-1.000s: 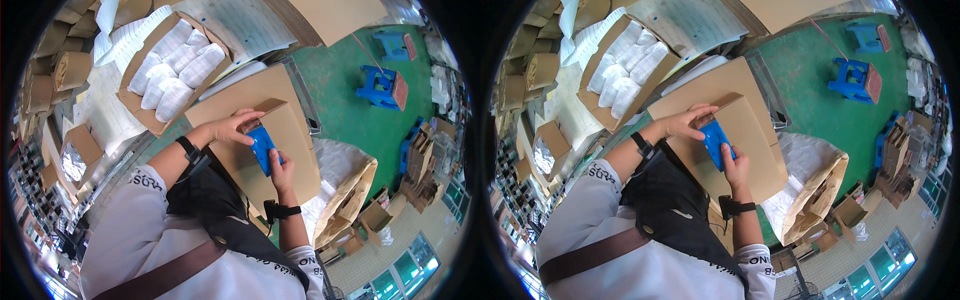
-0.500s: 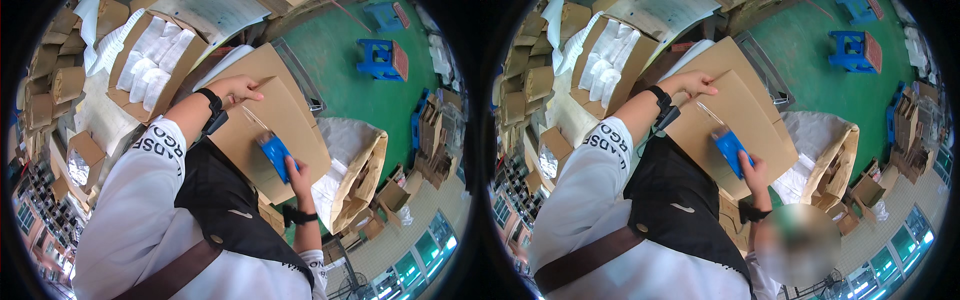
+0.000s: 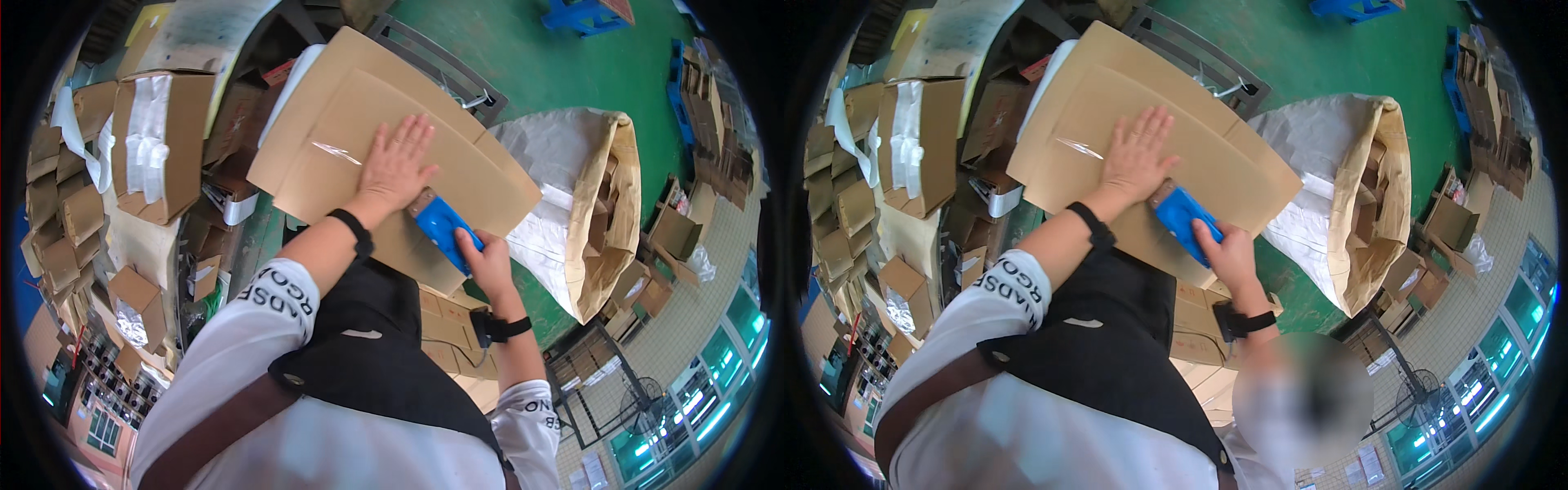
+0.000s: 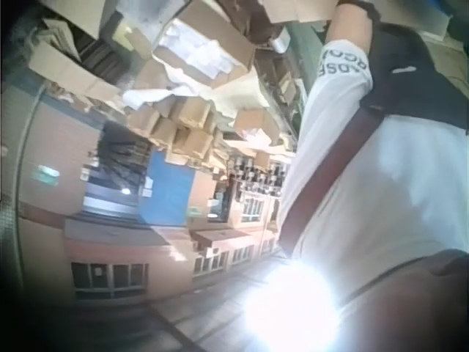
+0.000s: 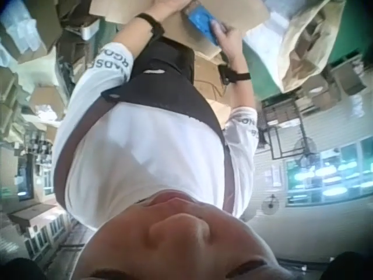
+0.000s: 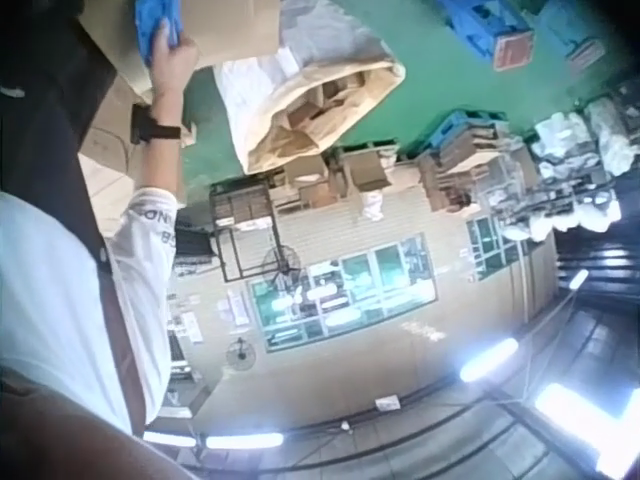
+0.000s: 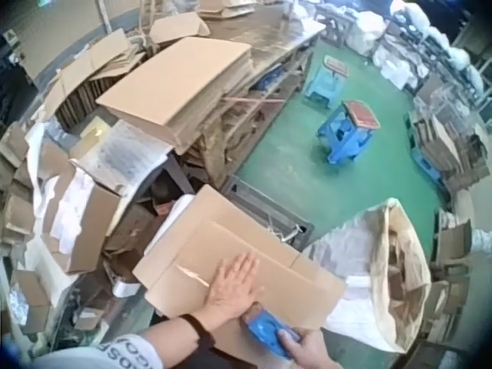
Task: Packing wrapped items into cardboard boxes and sealing them with tape.
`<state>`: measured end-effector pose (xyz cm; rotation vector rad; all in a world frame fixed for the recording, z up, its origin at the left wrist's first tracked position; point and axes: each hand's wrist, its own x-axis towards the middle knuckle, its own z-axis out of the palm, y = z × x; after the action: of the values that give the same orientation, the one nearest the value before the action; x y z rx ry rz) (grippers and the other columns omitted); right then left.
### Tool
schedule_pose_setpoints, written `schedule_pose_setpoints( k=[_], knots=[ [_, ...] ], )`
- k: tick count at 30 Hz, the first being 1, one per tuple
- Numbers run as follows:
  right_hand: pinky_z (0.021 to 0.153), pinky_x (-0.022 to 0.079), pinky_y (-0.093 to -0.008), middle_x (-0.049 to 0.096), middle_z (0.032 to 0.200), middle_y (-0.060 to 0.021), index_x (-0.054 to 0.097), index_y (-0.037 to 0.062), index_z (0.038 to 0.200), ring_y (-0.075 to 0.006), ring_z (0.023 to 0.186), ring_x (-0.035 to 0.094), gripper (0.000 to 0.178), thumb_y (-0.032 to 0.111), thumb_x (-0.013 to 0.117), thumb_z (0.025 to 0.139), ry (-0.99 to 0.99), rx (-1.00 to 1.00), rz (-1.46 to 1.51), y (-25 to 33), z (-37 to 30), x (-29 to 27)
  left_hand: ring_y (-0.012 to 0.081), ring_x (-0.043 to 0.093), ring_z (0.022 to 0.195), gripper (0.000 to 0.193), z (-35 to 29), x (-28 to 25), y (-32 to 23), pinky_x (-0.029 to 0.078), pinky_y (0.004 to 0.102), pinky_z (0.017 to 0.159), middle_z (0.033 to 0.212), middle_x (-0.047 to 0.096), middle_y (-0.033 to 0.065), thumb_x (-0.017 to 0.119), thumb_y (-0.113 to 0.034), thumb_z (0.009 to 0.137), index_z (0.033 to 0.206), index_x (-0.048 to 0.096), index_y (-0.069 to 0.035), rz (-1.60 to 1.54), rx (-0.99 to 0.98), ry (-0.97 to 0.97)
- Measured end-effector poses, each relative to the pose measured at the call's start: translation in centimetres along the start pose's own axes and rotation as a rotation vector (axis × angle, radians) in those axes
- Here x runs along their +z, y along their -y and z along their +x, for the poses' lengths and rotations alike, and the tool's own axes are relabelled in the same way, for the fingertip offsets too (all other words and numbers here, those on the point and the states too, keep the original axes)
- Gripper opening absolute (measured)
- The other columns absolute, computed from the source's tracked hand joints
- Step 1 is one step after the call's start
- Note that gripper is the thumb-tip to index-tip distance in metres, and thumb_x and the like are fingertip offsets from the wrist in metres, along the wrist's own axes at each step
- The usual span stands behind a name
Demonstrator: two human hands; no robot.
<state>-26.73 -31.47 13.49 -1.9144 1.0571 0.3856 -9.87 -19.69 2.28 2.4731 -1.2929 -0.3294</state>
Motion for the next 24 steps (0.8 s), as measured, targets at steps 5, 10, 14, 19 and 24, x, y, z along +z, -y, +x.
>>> schedule_pose_setpoints(
  k=[5, 10, 14, 19, 24],
  knots=[
    [0.051, 0.045, -0.0364, 0.055, 0.055, -0.0183, 0.067, -0.0029, 0.077, -0.0285, 0.049, 0.058, 0.047, 0.044, 0.064, 0.083, 0.082, -0.085, -0.048, -5.2, -2.3, -2.8, 0.0207, 0.020, 0.141, 0.067, 0.2, 0.4, -0.4, 0.013, 0.0494, 0.113, 0.154, 0.022, 0.0038, 0.046, -0.043, 0.091, 0.147, 0.025, -0.015, 0.126, 0.007, -0.041],
    [0.051, 0.044, -0.0334, 0.058, 0.056, -0.0128, 0.066, -0.0046, 0.077, -0.0155, 0.051, 0.056, 0.048, 0.043, 0.066, 0.081, 0.094, 0.181, -0.112, -19.3, -8.1, -11.3, 0.0218, 0.020, 0.141, 0.066, -0.6, -0.4, 0.6, 0.013, 0.0489, 0.113, 0.154, 0.022, 0.0043, 0.046, -0.042, 0.091, 0.147, 0.025, -0.014, 0.250, 0.012, -0.069],
    [0.058, 0.048, -0.0420, 0.063, 0.065, -0.0191, 0.067, -0.0012, 0.075, -0.0320, 0.060, 0.063, 0.057, 0.054, 0.058, 0.081, 0.014, 0.141, -0.247, -24.2, -5.3, -9.7, 0.0207, 0.019, 0.142, 0.067, 0.4, 0.3, 0.1, 0.011, 0.0475, 0.114, 0.154, 0.021, 0.0034, 0.044, -0.045, 0.092, 0.147, 0.024, -0.014, 0.321, 0.057, -0.070],
    [0.064, 0.051, -0.0416, 0.067, 0.071, -0.0180, 0.070, 0.0056, 0.074, -0.0342, 0.069, 0.066, 0.051, 0.053, 0.055, 0.083, -0.129, 0.032, -0.397, -17.1, 1.2, -2.5, 0.0222, 0.017, 0.143, 0.065, 1.1, 1.1, -0.5, 0.010, 0.0475, 0.114, 0.155, 0.019, 0.0039, 0.041, -0.043, 0.093, 0.148, 0.022, -0.014, 0.362, 0.115, -0.065],
    [0.081, 0.045, -0.0440, 0.071, 0.090, -0.0086, 0.072, 0.0123, 0.089, -0.0247, 0.085, 0.068, 0.038, 0.045, 0.052, 0.087, 0.017, 0.097, -0.376, -15.5, 0.7, -2.8, 0.0239, 0.016, 0.143, 0.064, 1.2, 1.2, -0.5, 0.010, 0.0476, 0.114, 0.155, 0.017, 0.0048, 0.038, -0.041, 0.094, 0.148, 0.020, -0.012, 0.388, 0.133, -0.088]
  ],
)
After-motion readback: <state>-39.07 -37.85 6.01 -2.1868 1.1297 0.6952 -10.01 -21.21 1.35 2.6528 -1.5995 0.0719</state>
